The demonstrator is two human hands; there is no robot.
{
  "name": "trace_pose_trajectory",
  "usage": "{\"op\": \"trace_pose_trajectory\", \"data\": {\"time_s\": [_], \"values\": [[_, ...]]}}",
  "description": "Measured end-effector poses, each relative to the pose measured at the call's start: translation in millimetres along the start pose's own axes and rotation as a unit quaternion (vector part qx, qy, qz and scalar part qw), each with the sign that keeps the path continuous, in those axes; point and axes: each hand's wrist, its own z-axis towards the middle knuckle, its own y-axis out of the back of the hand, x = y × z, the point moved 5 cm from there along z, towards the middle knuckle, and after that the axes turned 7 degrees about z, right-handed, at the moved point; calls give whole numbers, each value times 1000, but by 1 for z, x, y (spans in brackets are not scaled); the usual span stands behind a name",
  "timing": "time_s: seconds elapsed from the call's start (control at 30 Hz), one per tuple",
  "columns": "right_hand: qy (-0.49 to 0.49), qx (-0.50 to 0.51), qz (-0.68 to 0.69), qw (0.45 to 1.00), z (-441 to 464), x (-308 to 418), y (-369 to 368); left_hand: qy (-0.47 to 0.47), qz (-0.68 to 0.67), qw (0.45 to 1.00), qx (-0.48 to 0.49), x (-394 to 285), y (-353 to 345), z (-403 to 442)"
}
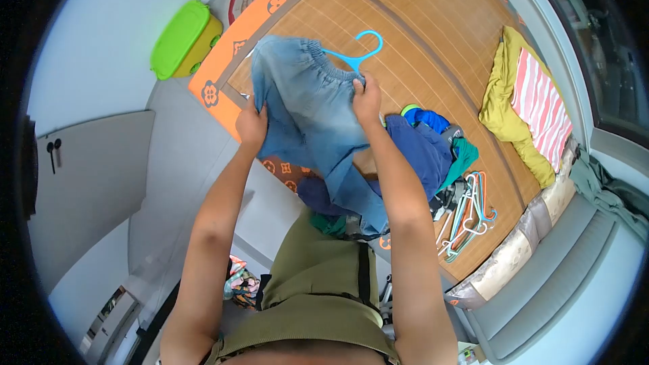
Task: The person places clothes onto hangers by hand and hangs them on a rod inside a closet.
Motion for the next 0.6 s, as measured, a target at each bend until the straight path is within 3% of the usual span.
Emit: {"op": "trace_pose_trajectory", "data": {"time_s": [0.1,0.2,0.3,0.4,0.5,0.6], "values": [[5,-18,-51,999,21,-11,1,-101,-157,981,-57,-7,-30,27],[11,18,-150,988,12,-23,7,-79,-151,985,2,2,-69,25],[12,81,-170,982,-29,-26,9,-118,-88,989,-7,16,-92,0],[-38,178,-188,965,-88,-30,3,-36,0,998,-48,25,-96,-34],[-70,274,-235,930,-148,-21,-1,119,-75,988,65,34,-122,-65],[-46,314,-361,877,-197,-1,2,120,-69,987,85,26,-144,-87]]}}
